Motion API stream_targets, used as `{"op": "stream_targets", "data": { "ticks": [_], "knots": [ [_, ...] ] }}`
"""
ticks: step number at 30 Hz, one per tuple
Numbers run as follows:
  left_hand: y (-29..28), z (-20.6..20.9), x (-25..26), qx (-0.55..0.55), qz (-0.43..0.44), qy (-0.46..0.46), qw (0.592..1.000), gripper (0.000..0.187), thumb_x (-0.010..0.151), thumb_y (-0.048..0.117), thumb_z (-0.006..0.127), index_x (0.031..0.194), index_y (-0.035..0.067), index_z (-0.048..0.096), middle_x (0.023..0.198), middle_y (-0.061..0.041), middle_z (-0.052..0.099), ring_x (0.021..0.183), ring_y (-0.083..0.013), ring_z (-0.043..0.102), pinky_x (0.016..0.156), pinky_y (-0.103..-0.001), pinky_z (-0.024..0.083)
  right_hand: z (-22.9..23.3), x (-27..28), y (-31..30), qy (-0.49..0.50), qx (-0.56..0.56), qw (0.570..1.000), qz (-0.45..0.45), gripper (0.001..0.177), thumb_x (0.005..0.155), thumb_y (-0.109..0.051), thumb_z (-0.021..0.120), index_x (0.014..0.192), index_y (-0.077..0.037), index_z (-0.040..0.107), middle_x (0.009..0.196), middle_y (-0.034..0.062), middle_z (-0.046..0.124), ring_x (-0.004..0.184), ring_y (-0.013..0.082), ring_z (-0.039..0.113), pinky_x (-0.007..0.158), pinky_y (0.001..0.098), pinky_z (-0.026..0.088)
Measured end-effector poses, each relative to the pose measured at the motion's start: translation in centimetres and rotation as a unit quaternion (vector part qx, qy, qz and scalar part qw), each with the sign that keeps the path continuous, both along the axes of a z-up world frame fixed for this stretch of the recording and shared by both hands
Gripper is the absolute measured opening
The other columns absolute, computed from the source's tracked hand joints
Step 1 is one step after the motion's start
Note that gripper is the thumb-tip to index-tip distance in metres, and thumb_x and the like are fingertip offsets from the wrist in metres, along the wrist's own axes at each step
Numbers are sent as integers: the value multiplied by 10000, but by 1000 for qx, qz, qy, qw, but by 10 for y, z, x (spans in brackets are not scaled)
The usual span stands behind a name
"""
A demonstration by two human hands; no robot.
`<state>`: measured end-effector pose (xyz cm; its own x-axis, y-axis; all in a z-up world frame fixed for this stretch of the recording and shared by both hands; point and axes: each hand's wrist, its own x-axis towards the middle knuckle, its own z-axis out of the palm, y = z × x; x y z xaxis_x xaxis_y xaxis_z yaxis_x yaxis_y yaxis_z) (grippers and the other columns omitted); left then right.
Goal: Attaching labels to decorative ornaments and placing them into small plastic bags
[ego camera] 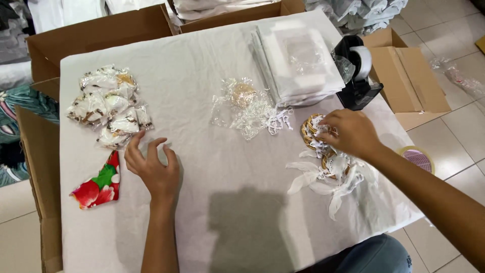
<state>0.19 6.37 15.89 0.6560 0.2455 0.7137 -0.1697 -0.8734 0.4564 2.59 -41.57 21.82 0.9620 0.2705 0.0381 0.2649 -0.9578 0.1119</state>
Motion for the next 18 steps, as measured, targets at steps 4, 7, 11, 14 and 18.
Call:
{"op": "stream_targets", "data": {
  "ticks": [4,7,11,14,18],
  "knots": [
    [1,-2,-1,0,-9,6,1000,151,855,38,674,965,141,680,1350,-92,530,1282,-376,479,1072,-536,315,-32,6,-5,-21,-34,999,34,479,739,-604,762,1133,-336,713,1147,-71,723,1141,171,676,944,400,527],
    [3,-1,0,-11,-8,10,1000,143,867,27,673,962,134,683,1351,-88,531,1282,-376,475,1076,-545,309,-40,13,-7,-27,-46,998,19,421,795,-529,753,1147,-320,656,1176,-99,676,1151,148,660,996,386,500],
    [4,4,-1,-27,-12,17,999,147,879,19,679,984,122,686,1346,-84,529,1287,-375,465,1076,-552,304,-8,16,-1,-36,51,997,-39,220,869,-377,733,1049,-251,742,1025,-10,745,987,236,741,872,412,560],
    [3,5,-2,-39,-24,19,999,138,889,22,674,989,117,685,1338,-86,529,1289,-376,464,1081,-548,309,10,22,-13,-35,202,973,-106,215,909,-309,744,1077,-176,763,1016,61,754,981,290,739,858,415,565],
    [-2,2,1,-75,-92,15,993,139,895,10,664,1000,98,687,1316,-122,544,1278,-400,484,1108,-539,343,44,16,-5,-19,387,908,-160,214,931,-247,756,1112,-134,771,989,88,746,991,269,729,882,366,546]
  ]
}}
